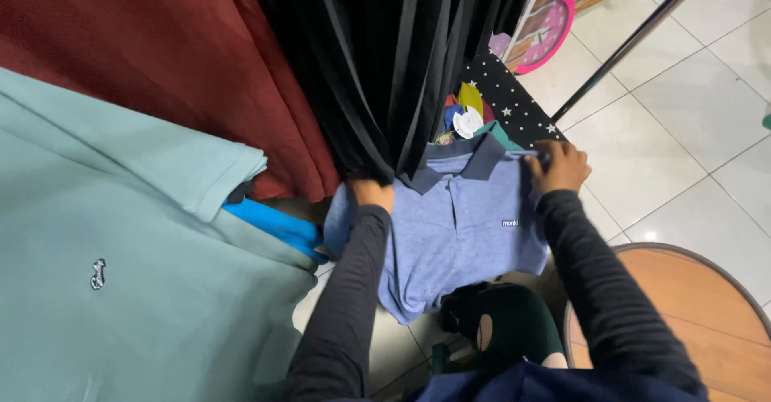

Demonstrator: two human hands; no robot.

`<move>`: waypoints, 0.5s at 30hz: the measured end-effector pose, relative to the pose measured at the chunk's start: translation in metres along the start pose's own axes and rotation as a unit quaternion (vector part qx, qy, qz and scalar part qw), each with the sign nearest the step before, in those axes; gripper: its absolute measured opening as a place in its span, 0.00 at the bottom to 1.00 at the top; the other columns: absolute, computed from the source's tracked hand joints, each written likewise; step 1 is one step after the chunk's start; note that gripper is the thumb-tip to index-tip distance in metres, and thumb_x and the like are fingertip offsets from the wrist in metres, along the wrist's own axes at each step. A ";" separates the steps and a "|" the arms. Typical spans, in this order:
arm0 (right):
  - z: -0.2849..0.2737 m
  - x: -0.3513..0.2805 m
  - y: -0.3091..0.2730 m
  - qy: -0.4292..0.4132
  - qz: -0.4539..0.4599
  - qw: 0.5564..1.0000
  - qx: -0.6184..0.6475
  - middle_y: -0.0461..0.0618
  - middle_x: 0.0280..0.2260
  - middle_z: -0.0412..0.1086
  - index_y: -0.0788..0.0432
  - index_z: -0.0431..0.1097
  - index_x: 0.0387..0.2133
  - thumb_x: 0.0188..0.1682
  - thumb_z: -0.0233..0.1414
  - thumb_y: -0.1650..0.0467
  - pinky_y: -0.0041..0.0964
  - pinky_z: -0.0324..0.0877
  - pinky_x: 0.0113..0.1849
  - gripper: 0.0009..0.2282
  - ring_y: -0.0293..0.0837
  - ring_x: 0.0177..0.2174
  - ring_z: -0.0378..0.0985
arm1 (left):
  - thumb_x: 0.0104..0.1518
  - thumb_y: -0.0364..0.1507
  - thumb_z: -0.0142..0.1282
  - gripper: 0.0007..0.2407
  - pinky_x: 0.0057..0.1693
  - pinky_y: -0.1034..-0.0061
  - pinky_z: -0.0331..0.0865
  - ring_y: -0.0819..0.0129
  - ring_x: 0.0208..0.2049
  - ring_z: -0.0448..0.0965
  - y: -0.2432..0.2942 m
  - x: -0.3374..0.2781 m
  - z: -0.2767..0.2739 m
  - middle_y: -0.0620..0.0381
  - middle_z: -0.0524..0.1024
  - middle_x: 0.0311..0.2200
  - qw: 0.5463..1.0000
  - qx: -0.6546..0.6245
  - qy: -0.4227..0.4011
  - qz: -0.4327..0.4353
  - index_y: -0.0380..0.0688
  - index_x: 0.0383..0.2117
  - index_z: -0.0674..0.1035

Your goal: The person folds a blue polo shirt and a striped polo shirt on the floor, smoothing them out and buttoning the collars. They then place each shirt on a hanger and hang them on a clothing rack.

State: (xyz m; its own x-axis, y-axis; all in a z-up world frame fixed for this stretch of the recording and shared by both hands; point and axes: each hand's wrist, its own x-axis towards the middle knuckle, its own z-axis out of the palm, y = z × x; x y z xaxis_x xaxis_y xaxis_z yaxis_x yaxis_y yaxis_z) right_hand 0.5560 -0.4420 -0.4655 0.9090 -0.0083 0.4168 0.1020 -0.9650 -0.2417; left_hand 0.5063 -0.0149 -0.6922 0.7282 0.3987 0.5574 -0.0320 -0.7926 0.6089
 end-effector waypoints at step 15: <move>-0.017 -0.139 -0.116 -0.029 -0.065 0.997 0.027 0.53 0.68 0.57 0.44 0.61 0.66 0.54 0.44 0.54 0.65 0.40 0.63 0.26 0.53 0.67 0.53 | 0.56 0.54 0.48 0.35 0.71 0.39 0.33 0.45 0.72 0.51 0.252 -0.050 -0.172 0.42 0.58 0.69 0.968 0.130 -0.149 0.156 0.47 0.68 0.64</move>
State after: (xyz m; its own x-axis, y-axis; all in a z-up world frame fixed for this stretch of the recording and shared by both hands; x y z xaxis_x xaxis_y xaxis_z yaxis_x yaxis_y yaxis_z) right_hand 0.4105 -0.3338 -0.4805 0.9080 0.1330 0.3973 0.2415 -0.9410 -0.2370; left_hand 0.3437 -0.1557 -0.4695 0.8774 0.0009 0.4797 -0.1374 -0.9576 0.2532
